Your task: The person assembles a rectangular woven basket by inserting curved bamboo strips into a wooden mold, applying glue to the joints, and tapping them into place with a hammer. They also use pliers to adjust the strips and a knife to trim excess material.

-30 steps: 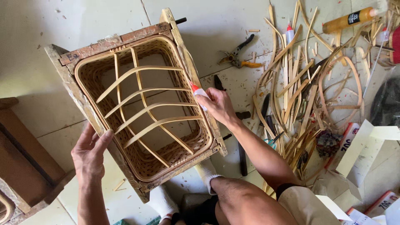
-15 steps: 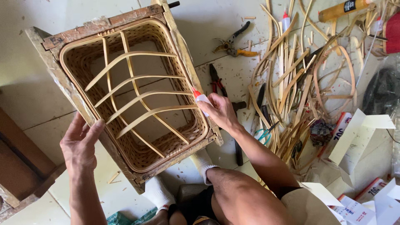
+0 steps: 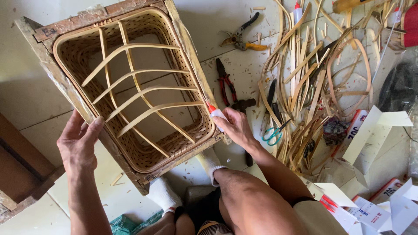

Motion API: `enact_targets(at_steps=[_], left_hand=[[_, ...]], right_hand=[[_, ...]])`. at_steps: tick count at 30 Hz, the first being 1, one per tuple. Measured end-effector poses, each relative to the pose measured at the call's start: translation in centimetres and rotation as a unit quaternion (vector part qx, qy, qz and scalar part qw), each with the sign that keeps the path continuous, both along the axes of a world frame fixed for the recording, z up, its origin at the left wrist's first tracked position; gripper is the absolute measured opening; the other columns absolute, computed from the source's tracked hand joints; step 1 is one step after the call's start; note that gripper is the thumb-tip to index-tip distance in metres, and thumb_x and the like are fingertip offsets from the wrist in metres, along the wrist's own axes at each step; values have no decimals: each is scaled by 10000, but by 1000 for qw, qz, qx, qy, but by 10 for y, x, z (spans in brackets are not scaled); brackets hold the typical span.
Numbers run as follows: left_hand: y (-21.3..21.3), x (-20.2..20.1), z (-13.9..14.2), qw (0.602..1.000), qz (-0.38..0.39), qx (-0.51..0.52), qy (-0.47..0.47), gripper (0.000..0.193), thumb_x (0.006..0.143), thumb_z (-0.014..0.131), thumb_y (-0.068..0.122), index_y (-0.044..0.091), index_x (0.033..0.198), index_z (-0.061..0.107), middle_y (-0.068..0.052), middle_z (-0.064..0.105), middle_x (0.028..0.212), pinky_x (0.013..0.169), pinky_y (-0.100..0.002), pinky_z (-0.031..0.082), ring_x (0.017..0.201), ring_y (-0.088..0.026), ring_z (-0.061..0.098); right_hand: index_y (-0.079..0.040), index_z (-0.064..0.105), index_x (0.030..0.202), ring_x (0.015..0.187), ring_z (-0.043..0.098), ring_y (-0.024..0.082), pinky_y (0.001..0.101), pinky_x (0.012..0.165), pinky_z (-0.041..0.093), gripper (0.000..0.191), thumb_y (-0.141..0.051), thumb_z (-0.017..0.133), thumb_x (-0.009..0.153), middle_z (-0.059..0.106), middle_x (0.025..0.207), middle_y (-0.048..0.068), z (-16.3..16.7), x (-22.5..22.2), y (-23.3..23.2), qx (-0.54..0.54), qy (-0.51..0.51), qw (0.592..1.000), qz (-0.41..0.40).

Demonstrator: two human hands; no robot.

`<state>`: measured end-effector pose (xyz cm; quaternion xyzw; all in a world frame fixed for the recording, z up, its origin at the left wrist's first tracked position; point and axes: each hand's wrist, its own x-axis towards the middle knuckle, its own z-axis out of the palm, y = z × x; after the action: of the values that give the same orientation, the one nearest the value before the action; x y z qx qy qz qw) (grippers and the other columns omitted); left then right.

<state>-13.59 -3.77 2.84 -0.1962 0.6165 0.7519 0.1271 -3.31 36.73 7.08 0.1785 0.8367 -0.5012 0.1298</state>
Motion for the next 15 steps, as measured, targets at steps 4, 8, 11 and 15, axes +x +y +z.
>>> enact_targets(at_steps=[4,8,11,15], left_hand=[[1,-1,0,1000,4,0,-1,612,934,757,21,52,1511,557,-167,668,1402,1025,-370,575,1258,-246,684],[0,-1,0,1000,-2,-29,-9,621,923,766,38,83,1505,555,-149,664,1411,999,-384,567,1268,-235,684],[-1,-1,-1,999,4,-31,-21,619,916,777,48,97,1497,568,-146,678,1391,990,-404,569,1248,-242,693],[-1,1,0,1000,2,-20,-16,611,926,779,52,97,1500,573,-144,691,1362,1005,-401,602,1225,-235,700]], right_hand=[[-27,673,834,570,565,77,268,489,440,331,-338,702,942,639,671,25,-3,-3,0,28,-19,999,-1],[-28,660,813,586,581,74,264,499,455,343,-344,701,940,645,681,28,1,-4,-2,32,11,999,12],[-34,663,804,569,588,77,270,491,453,344,-350,693,934,652,666,28,3,-3,-3,37,-10,999,11],[-17,655,784,574,588,92,282,500,456,361,-345,704,929,654,656,42,4,5,-4,54,-18,998,1]])
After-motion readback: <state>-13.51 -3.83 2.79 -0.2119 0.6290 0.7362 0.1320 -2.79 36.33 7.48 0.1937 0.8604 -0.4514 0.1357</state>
